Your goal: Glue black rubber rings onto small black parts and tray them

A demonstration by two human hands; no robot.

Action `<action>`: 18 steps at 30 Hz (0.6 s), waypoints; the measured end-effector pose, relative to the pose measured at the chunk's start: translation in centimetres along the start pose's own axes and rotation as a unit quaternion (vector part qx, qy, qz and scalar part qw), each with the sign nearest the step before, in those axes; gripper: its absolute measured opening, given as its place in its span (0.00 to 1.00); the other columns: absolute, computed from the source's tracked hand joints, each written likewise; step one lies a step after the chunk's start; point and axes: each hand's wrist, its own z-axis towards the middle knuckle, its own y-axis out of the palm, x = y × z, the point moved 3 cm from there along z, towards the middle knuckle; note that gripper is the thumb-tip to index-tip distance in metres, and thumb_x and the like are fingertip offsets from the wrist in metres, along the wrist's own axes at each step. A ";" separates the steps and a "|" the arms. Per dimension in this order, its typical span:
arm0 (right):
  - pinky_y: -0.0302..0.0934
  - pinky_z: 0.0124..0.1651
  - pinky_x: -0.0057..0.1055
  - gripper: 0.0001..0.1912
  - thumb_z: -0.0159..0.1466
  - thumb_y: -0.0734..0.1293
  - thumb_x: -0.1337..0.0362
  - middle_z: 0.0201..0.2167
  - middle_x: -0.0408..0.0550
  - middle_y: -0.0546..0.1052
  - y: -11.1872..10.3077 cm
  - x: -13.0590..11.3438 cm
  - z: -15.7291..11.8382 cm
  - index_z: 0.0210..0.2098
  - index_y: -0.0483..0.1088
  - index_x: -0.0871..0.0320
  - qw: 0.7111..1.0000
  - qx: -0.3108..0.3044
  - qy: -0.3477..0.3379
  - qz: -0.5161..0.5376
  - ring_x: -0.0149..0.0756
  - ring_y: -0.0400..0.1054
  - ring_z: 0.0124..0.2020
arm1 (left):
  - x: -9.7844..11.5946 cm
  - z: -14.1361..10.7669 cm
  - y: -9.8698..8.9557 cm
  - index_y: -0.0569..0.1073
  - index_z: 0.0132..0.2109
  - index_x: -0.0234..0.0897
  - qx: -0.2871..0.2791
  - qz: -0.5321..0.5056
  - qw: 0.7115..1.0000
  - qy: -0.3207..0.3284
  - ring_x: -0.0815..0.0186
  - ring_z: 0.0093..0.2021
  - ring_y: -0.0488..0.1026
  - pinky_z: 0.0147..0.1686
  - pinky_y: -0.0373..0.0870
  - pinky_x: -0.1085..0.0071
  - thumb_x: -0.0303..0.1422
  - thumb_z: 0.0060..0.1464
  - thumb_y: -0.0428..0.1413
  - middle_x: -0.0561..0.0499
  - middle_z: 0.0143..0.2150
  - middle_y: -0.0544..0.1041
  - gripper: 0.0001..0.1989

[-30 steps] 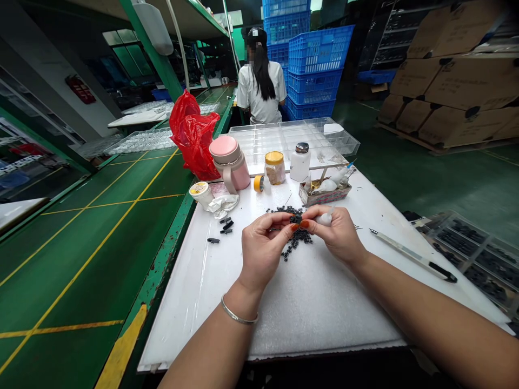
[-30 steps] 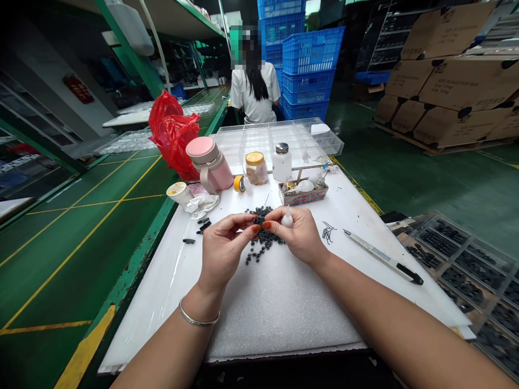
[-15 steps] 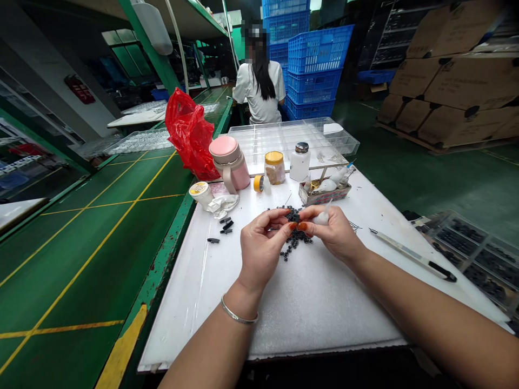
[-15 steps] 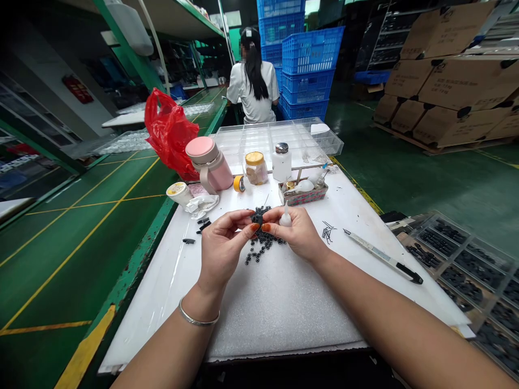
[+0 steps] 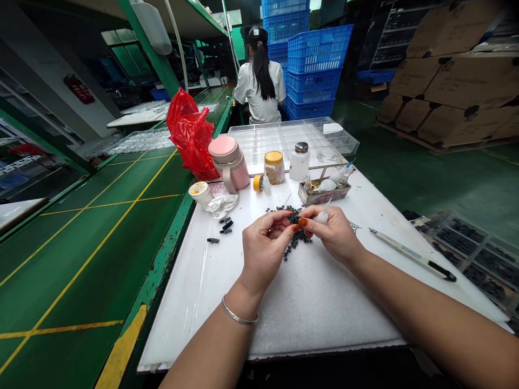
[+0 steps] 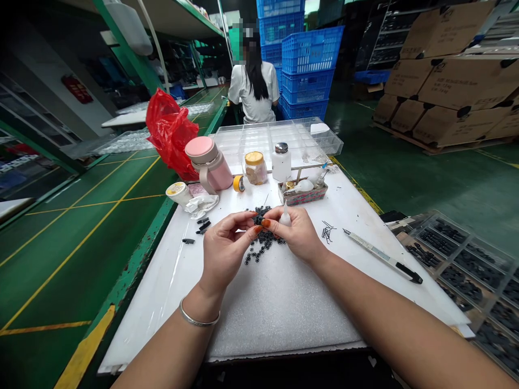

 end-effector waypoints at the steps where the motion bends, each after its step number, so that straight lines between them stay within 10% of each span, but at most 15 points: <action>1: 0.54 0.27 0.27 0.15 0.56 0.73 0.55 0.23 0.44 0.71 0.0 0.0 0.0 0.31 0.75 0.63 1.000 -0.001 0.001 0.002 0.28 0.60 0.24 | 0.0 0.0 0.0 0.78 0.43 0.34 -0.004 -0.006 1.000 -0.006 0.67 0.33 0.74 0.32 0.73 0.75 0.34 0.50 0.64 0.47 0.34 0.77 0.13; 18: 0.55 0.27 0.27 0.16 0.54 0.74 0.54 0.22 0.45 0.72 0.1 -0.4 -0.1 0.27 0.73 0.62 0.999 -0.033 0.008 -0.008 0.29 0.62 0.24 | -1.6 0.7 -0.1 0.79 0.36 0.34 -0.100 -0.200 0.957 -0.183 0.67 0.35 0.74 0.32 0.73 0.75 0.38 0.49 0.64 0.47 0.35 0.78 0.12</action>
